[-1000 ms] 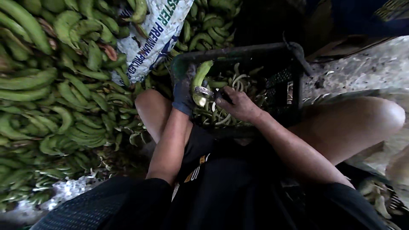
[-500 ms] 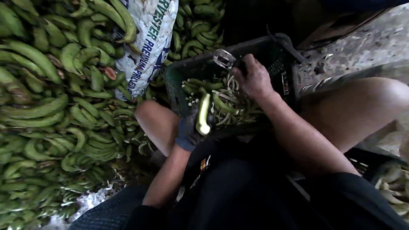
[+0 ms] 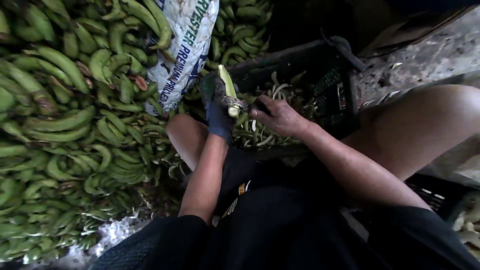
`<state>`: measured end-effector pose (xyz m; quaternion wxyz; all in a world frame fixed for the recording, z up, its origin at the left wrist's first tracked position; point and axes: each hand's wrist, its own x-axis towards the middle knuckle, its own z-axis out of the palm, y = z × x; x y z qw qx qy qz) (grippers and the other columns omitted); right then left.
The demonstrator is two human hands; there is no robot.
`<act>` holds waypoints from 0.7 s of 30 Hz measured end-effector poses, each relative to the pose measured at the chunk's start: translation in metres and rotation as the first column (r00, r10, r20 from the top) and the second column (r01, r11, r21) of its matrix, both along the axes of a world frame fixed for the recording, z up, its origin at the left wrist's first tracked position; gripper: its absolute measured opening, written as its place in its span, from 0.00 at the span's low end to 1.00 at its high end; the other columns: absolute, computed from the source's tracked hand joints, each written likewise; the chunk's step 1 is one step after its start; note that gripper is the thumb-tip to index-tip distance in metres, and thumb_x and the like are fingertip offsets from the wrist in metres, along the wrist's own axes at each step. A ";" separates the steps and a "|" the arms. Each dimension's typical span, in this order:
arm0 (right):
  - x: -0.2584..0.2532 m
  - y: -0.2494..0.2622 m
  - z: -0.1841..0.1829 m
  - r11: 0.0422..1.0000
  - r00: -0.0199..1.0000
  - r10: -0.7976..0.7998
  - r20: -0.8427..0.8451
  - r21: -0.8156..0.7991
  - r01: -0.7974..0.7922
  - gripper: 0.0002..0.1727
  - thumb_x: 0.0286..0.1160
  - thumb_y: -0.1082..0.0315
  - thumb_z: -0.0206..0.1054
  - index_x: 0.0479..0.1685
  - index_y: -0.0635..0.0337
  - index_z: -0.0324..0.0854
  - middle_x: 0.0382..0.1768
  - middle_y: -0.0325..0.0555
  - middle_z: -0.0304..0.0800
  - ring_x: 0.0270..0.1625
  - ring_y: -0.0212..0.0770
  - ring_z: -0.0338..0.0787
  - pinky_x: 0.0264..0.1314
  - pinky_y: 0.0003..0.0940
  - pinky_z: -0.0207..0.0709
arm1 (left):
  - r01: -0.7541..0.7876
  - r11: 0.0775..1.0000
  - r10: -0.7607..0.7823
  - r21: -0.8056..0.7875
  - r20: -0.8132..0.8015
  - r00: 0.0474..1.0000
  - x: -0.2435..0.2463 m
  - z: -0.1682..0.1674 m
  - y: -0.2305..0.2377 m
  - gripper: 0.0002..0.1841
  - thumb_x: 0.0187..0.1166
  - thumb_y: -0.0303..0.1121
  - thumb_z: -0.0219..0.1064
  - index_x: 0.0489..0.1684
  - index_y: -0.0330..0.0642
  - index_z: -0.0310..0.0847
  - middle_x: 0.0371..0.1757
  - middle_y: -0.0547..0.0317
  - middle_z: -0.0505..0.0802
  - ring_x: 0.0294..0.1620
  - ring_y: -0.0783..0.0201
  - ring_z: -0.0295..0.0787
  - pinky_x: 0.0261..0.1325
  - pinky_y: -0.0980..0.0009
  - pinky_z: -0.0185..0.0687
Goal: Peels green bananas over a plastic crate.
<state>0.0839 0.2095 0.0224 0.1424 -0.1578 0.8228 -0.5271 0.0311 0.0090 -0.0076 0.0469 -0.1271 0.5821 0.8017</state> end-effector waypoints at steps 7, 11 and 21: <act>-0.012 0.009 -0.019 0.964 0.994 -0.088 -0.059 0.248 0.100 0.25 0.88 0.47 0.60 0.67 0.59 0.77 0.52 0.56 0.89 0.53 0.57 0.92 0.58 0.63 0.84 | 0.292 0.953 -0.300 0.079 0.118 0.947 0.027 0.017 -0.003 0.15 0.90 0.35 0.47 0.60 0.41 0.77 0.44 0.56 0.92 0.38 0.68 0.90 0.39 0.70 0.89; -0.037 0.045 -0.020 0.885 0.933 -0.313 -0.177 0.302 0.354 0.29 0.87 0.44 0.59 0.68 0.61 0.76 0.63 0.58 0.87 0.63 0.57 0.90 0.66 0.63 0.80 | 0.497 0.582 -0.750 0.644 0.188 0.635 0.051 0.012 -0.015 0.24 0.90 0.48 0.48 0.66 0.37 0.76 0.46 0.40 0.91 0.26 0.56 0.89 0.22 0.66 0.88; 0.006 -0.010 -0.003 0.999 0.999 -0.015 -0.039 0.033 0.017 0.24 0.90 0.49 0.57 0.63 0.62 0.77 0.43 0.51 0.88 0.44 0.46 0.91 0.51 0.49 0.86 | -0.104 0.898 0.043 -0.428 -0.150 0.988 0.007 0.002 -0.001 0.29 0.91 0.49 0.54 0.85 0.41 0.66 0.70 0.52 0.86 0.67 0.65 0.85 0.71 0.62 0.83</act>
